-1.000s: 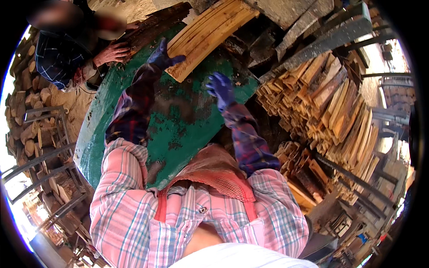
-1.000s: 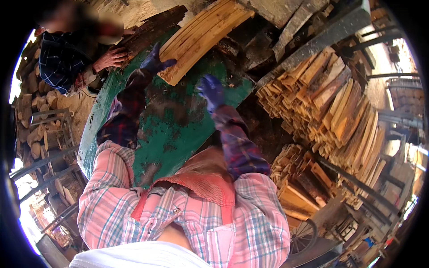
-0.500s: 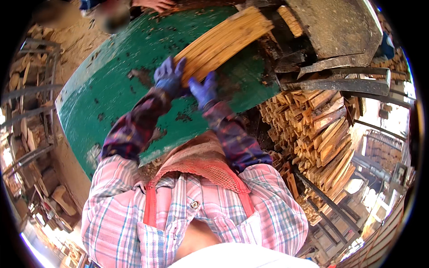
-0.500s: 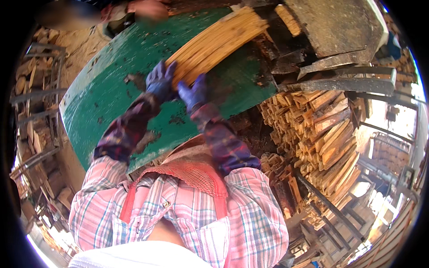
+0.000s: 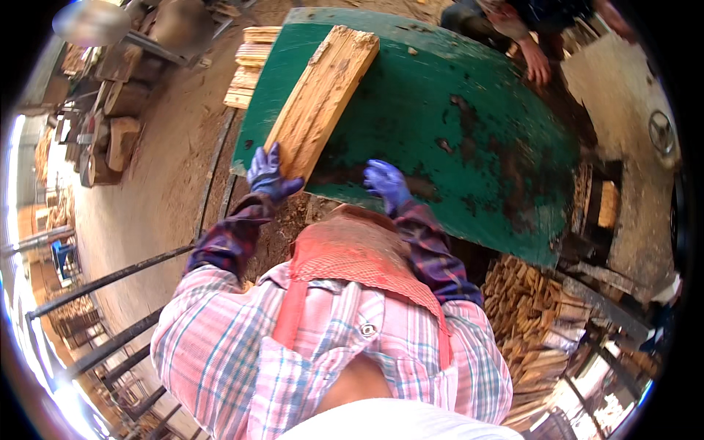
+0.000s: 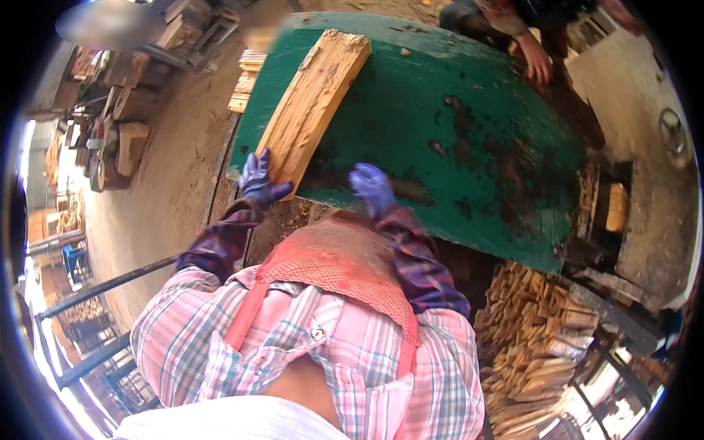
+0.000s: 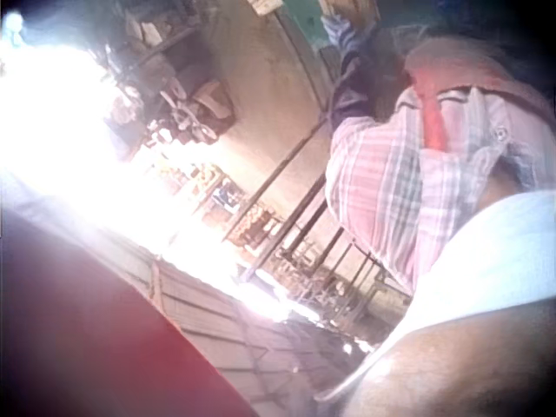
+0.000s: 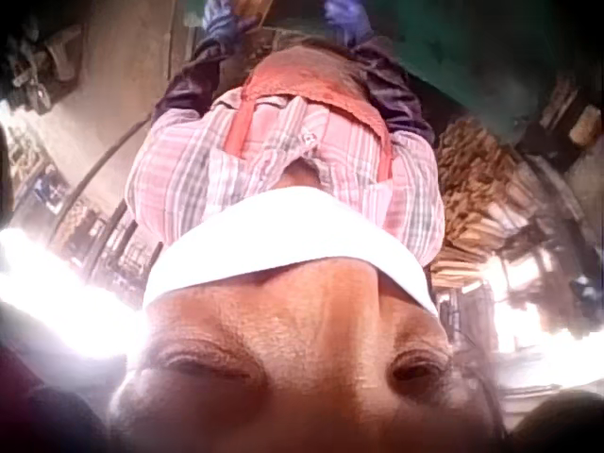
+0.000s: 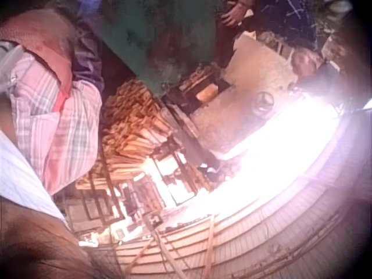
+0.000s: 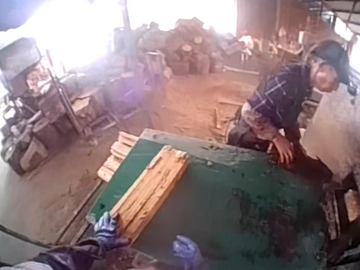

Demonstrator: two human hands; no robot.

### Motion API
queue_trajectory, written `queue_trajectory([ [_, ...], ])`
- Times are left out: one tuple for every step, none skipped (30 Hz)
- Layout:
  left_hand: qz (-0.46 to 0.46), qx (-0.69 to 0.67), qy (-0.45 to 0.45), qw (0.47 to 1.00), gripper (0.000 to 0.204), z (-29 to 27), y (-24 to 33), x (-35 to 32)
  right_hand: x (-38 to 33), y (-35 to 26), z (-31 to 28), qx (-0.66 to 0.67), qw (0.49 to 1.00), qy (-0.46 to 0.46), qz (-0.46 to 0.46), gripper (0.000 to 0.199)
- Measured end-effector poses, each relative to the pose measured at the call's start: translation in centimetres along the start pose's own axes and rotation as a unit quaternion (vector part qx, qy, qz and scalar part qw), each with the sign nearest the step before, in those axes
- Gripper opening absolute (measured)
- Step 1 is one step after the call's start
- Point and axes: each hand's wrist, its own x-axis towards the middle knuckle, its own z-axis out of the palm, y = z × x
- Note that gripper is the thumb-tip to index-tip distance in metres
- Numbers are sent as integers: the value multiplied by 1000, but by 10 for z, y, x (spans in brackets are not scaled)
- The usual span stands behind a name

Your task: The person repeatedly picks up wooden planks from a green workbench, inspects them, and stacks them into a growing pile. The person wears blue gloves and a plaid shirt while handling the wood pieces one at a time.

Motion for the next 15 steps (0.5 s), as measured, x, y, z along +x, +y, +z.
queue_trajectory([
  [-25,58,69,996,106,14,5,-1,0,0,-6,-10,1000,24,14,44],
  [-6,34,61,998,105,16,5,5,-5,0,-24,-17,997,71,22,41],
  [20,12,53,998,105,15,-4,10,-9,2,-39,-18,992,123,29,39],
  [54,-17,38,998,104,21,-7,11,-17,7,-54,1,992,129,10,37],
  [143,25,230,962,101,55,-29,8,-20,12,-66,20,989,143,-14,34],
  [136,2,159,978,100,46,-20,7,-31,17,-87,46,982,176,-42,31],
  [71,23,16,997,103,26,-5,9,-45,18,-107,55,975,211,-44,28],
  [62,-12,2,998,106,20,-3,7,-53,13,-125,66,971,226,-48,26],
  [37,32,44,998,107,33,-7,10,-66,9,-143,82,959,265,-55,24],
  [76,58,128,987,101,35,13,14,-79,5,-162,98,947,301,-60,23],
  [147,1,179,973,95,29,38,19,-90,6,-175,117,937,323,-59,22],
  [214,-60,224,949,89,24,68,23,-106,8,-190,164,920,349,-71,22],
  [267,-133,170,939,84,16,105,24,-119,10,-205,207,904,366,-79,21],
  [316,-204,113,920,78,11,144,27,-129,12,-220,248,886,382,-88,21],
  [344,-186,93,915,76,22,177,32,-133,14,-235,259,880,393,-67,20],
])
